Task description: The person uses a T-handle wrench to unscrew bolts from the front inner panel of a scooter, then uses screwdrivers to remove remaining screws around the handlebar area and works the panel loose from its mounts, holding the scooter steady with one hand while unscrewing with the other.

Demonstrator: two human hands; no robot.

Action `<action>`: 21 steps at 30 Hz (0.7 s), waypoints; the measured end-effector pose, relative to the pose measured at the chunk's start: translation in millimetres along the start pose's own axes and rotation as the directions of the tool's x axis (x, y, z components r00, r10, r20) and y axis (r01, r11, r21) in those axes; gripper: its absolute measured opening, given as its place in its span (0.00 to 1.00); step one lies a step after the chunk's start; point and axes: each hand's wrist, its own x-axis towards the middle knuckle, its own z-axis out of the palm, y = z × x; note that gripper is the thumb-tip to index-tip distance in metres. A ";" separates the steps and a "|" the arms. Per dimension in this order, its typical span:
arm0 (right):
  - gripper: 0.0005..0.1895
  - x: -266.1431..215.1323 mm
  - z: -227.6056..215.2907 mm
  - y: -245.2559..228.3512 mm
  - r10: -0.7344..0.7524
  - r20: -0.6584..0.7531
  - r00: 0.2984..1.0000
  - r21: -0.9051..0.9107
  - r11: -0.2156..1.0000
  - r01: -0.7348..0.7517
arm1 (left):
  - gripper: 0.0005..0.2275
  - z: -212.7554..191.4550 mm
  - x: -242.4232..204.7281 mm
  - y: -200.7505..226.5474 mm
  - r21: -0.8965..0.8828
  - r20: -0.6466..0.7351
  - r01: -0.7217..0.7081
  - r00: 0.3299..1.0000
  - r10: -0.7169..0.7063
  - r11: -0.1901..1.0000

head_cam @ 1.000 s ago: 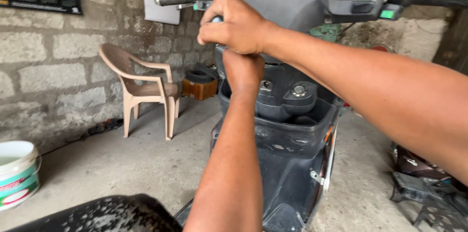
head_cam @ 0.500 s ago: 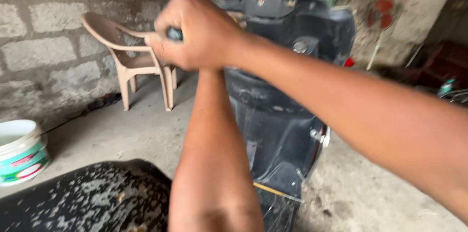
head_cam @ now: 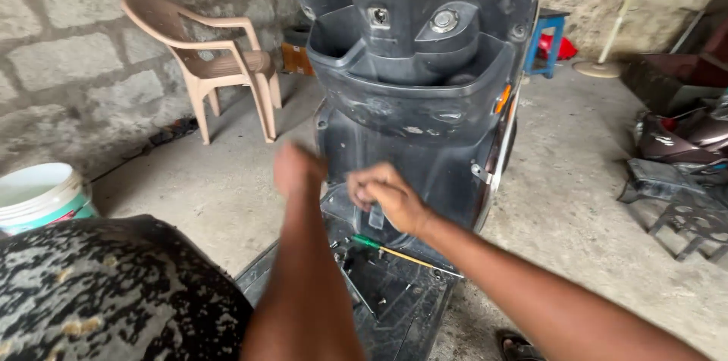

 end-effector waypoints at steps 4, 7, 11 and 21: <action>0.10 -39.2 -2.3 89.8 0.152 -0.056 0.987 0.029 0.988 -0.151 | 0.14 88.7 -7.8 -108.0 0.363 0.215 0.087 0.961 -0.174 0.928; 0.13 -64.5 7.7 123.1 0.185 -0.128 0.974 0.005 0.983 -0.186 | 0.19 64.4 -73.0 -120.0 0.466 0.271 0.206 0.893 -0.360 0.860; 0.15 -85.6 30.2 132.6 0.231 -0.154 0.961 -0.016 0.972 -0.236 | 0.13 102.0 -71.4 -176.2 0.558 0.277 0.212 0.864 -0.421 0.802; 0.13 -130.8 78.9 133.7 0.186 -0.082 0.979 -0.274 0.940 -0.202 | 0.11 108.8 -66.4 -200.2 0.541 0.211 0.150 0.928 -0.306 0.827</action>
